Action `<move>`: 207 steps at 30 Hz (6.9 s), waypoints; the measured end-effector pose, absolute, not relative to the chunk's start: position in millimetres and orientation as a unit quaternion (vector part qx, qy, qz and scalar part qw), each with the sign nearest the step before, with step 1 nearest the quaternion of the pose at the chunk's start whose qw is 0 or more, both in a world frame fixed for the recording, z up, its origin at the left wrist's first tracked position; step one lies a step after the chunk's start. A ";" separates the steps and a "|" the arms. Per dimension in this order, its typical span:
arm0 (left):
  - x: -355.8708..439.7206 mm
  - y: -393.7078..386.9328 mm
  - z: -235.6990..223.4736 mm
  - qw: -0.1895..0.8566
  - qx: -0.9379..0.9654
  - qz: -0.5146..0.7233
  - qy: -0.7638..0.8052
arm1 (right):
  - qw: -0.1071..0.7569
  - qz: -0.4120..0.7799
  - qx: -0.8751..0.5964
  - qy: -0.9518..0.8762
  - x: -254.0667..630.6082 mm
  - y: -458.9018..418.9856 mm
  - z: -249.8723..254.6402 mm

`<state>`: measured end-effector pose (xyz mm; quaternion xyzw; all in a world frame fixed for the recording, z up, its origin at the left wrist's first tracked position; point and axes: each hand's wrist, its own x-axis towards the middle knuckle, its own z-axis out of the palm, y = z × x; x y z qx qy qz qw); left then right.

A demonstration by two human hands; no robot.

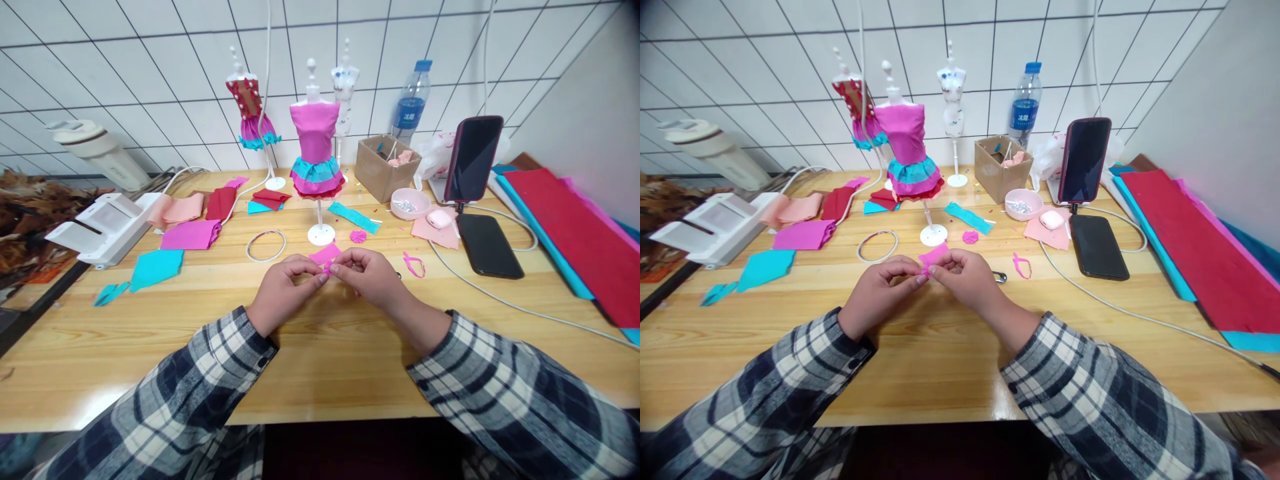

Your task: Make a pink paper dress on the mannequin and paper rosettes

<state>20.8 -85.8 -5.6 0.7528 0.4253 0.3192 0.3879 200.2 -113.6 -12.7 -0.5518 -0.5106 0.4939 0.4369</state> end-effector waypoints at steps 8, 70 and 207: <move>20.4 -85.0 -4.1 0.423 0.715 0.326 0.451 | 0.452 0.494 -0.546 -0.503 200.1 -113.6 -13.5; 20.4 -85.3 -6.1 0.458 0.697 0.311 0.456 | 0.452 0.550 -0.524 -0.468 192.5 -117.8 -11.3; 5.0 -90.0 4.8 -0.006 0.886 0.422 0.193 | 0.261 0.882 -0.342 -0.191 217.7 -119.7 4.0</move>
